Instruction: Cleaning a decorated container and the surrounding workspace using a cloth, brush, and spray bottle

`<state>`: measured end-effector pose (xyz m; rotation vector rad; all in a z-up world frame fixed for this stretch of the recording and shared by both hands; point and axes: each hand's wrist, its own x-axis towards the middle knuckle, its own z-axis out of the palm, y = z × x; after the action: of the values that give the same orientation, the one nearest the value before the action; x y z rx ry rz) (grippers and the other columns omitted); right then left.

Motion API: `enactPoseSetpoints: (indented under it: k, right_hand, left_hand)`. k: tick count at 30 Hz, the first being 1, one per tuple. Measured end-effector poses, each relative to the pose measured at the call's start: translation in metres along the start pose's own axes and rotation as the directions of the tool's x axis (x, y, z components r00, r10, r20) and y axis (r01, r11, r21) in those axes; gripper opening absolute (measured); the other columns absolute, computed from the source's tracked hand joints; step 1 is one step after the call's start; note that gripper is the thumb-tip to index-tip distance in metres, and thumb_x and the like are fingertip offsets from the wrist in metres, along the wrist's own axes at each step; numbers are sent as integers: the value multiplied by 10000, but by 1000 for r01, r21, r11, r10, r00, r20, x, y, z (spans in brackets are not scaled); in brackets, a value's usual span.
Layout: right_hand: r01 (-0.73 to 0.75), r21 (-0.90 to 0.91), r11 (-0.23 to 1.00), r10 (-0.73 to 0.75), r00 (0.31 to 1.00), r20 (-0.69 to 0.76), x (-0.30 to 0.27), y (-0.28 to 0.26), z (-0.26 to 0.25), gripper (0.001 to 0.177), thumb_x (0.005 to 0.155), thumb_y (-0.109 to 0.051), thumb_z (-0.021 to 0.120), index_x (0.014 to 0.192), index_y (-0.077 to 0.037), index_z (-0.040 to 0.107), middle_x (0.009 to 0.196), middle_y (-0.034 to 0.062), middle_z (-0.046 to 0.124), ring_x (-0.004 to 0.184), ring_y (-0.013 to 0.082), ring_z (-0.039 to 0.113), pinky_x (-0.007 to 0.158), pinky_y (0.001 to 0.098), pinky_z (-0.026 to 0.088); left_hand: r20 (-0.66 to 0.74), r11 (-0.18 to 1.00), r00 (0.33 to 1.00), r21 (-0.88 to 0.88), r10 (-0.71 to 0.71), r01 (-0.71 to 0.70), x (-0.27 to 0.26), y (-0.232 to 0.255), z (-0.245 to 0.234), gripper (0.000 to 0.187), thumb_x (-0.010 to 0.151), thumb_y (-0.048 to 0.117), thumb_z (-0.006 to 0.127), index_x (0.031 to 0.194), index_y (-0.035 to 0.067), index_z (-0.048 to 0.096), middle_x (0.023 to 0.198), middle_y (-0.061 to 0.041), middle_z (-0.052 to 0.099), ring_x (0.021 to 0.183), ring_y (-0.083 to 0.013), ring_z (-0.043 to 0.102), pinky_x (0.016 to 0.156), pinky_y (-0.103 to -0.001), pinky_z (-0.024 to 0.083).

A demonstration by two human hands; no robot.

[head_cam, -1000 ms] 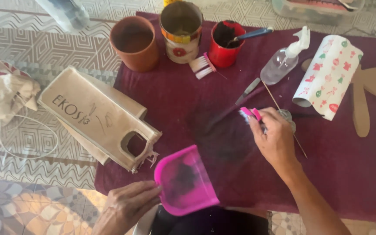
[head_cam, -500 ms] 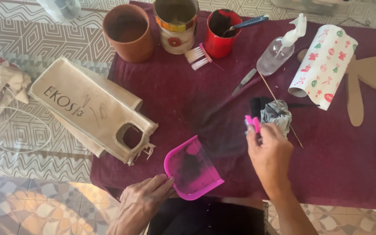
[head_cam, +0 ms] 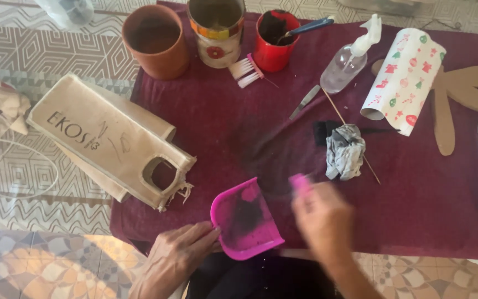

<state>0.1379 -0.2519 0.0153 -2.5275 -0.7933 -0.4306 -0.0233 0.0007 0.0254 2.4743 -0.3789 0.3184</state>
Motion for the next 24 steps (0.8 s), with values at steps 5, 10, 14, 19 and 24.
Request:
enactPoseSetpoints:
  k: [5,10,14,19,24]
  right_hand:
    - [11,240,971,-5,1000,-25,-4,-15,-4,64,962,-108,682,940,-49,671,770,69,623,612,202,585,584,363,480]
    - [-95,-148,984,81,992,-100,-4,25,2,176,1017,-124,730,886,-10,710,838,84,704,559,136,552,470,288,461]
    - [5,309,951,-15,999,32,-13,-36,-4,77,942,-128,701,911,-68,664,786,58,636,632,200,601,627,377,482]
    - [-94,156,983,96,995,-10,8,7,-6,172,954,-175,680,831,-57,662,740,119,625,610,288,552,594,437,425]
    - [3,-58,998,-5,999,-35,2,-20,16,322,984,-237,723,721,-114,583,636,53,515,502,243,484,473,443,389]
  left_hand:
    - [29,999,1000,36,-10,9,2,-4,-1,250,927,234,752,1129,113,667,1021,7,676,770,-159,704,561,-317,548]
    - [44,999,999,37,-1,-1,-3,-6,3,292,922,245,755,1147,77,677,1050,-28,691,830,-201,724,612,-341,581]
    - [25,998,999,62,-23,22,-10,-4,10,275,950,279,730,1147,93,682,1033,-9,693,798,-167,721,563,-327,576]
    - [18,993,999,116,-41,38,-22,-6,1,258,980,289,677,1152,98,685,1089,-21,704,853,-199,726,622,-344,589]
    - [-31,985,997,155,-68,72,-39,-17,-6,239,931,289,745,1107,129,716,1051,2,714,841,-173,751,621,-305,606]
